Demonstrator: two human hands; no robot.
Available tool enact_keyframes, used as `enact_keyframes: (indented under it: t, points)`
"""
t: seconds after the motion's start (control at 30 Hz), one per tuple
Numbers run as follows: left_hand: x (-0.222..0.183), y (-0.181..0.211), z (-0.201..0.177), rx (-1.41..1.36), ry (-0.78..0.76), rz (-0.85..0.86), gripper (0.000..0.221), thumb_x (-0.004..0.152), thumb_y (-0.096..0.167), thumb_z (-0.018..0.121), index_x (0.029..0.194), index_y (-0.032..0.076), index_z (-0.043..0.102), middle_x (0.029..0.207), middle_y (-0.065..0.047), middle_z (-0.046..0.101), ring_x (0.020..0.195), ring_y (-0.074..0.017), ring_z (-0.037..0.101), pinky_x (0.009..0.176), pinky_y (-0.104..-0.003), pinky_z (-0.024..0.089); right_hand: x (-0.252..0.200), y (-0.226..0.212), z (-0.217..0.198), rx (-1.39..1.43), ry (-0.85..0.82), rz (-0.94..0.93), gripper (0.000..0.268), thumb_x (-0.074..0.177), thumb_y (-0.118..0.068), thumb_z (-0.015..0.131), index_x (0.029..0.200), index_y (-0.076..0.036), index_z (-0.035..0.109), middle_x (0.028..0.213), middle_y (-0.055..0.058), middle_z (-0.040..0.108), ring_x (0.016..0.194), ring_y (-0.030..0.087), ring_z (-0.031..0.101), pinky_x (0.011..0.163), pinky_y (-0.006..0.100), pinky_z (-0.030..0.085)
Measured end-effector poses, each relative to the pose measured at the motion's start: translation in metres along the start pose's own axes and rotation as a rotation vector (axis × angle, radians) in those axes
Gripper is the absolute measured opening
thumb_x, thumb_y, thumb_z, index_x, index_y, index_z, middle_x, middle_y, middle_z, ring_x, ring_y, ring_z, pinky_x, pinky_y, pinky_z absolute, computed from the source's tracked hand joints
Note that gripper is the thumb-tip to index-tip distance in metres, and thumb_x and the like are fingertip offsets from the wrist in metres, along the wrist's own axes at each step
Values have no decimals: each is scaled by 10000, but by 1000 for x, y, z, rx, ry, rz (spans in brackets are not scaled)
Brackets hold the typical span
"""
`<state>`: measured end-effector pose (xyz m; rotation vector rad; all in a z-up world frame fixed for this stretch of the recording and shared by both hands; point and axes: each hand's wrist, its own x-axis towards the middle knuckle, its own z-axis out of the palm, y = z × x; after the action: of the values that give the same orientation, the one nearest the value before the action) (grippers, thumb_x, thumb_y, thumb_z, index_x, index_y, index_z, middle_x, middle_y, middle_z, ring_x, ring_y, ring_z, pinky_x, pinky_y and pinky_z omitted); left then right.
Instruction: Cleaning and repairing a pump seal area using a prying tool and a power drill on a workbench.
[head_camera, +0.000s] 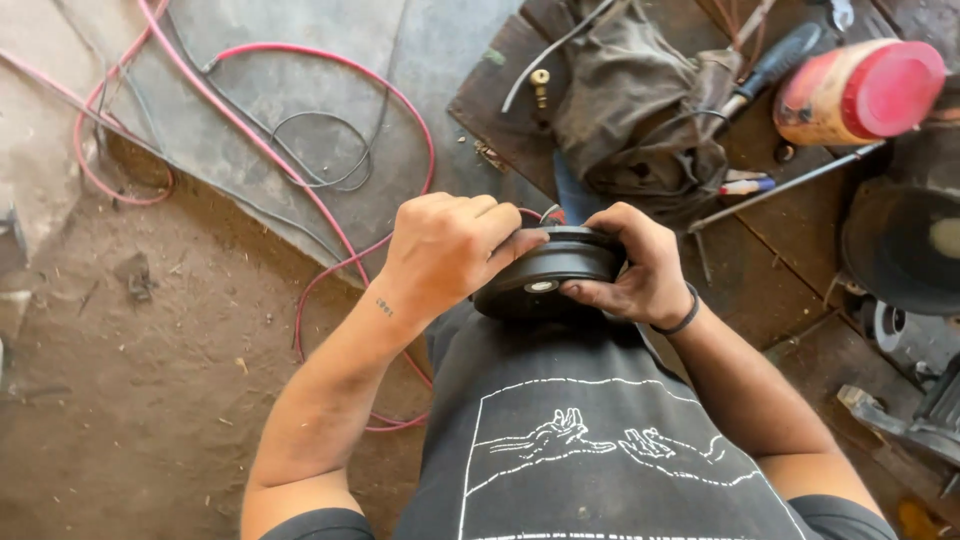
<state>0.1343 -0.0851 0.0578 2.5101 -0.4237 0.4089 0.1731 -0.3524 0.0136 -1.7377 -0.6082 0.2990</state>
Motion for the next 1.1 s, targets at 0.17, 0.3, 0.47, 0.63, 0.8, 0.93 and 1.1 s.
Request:
enact_keyframes:
  t: [0.17, 0.3, 0.47, 0.63, 0.8, 0.93, 1.1]
  points:
    - [48, 45, 24, 65, -171, 105, 477, 969, 558, 702, 718, 169, 585, 545, -12, 512, 523, -211, 619, 603, -334, 529, -38, 9, -38, 15, 116, 19, 580, 674, -287, 997, 1073, 7, 694, 828, 139, 666, 662, 245, 660, 554, 339, 540]
    - [72, 63, 69, 53, -353, 274, 466, 1021, 510, 633, 705, 169, 605, 560, -21, 559, 536, -234, 633, 595, -365, 515, -67, 26, -72, 43, 149, 42, 585, 670, -263, 998, 1090, 4, 690, 846, 144, 670, 686, 284, 678, 578, 368, 554]
    - [98, 71, 72, -116, -688, 361, 220, 1062, 294, 492, 967, 127, 598, 747, -65, 610, 764, -287, 689, 632, -397, 557, -80, 29, -102, 69, 197, 60, 561, 684, -233, 987, 1098, 3, 691, 854, 147, 680, 705, 281, 699, 594, 367, 565]
    - [100, 82, 89, -564, -791, 153, 256, 1024, 89, 537, 1267, 44, 604, 1004, -169, 684, 1004, -396, 699, 773, -463, 599, -93, 30, -114, 51, 256, 53, 552, 695, -230, 978, 1091, 12, 680, 844, 152, 671, 689, 297, 687, 592, 377, 557]
    - [91, 67, 112, -386, -620, 91, 167, 1043, 436, 592, 980, 287, 633, 654, 106, 583, 674, -138, 702, 652, -277, 555, -90, 21, -109, -28, 332, 39, 550, 711, -280, 970, 1086, 6, 686, 847, 142, 677, 690, 301, 689, 588, 370, 559]
    - [125, 71, 99, -186, -598, 309, 370, 1065, 549, 503, 855, 246, 533, 542, 29, 507, 548, -220, 646, 533, -345, 498, -88, 12, -95, -109, 392, 54, 560, 718, -290, 967, 1093, 5, 674, 850, 144, 670, 691, 302, 685, 587, 371, 557]
    - [134, 62, 102, -135, -563, 491, 419, 1053, 504, 566, 796, 177, 518, 489, -16, 526, 496, -272, 631, 542, -371, 521, -86, 8, -62, -114, 515, 107, 570, 696, -288, 977, 1066, 24, 675, 822, 146, 664, 658, 272, 670, 571, 371, 544]
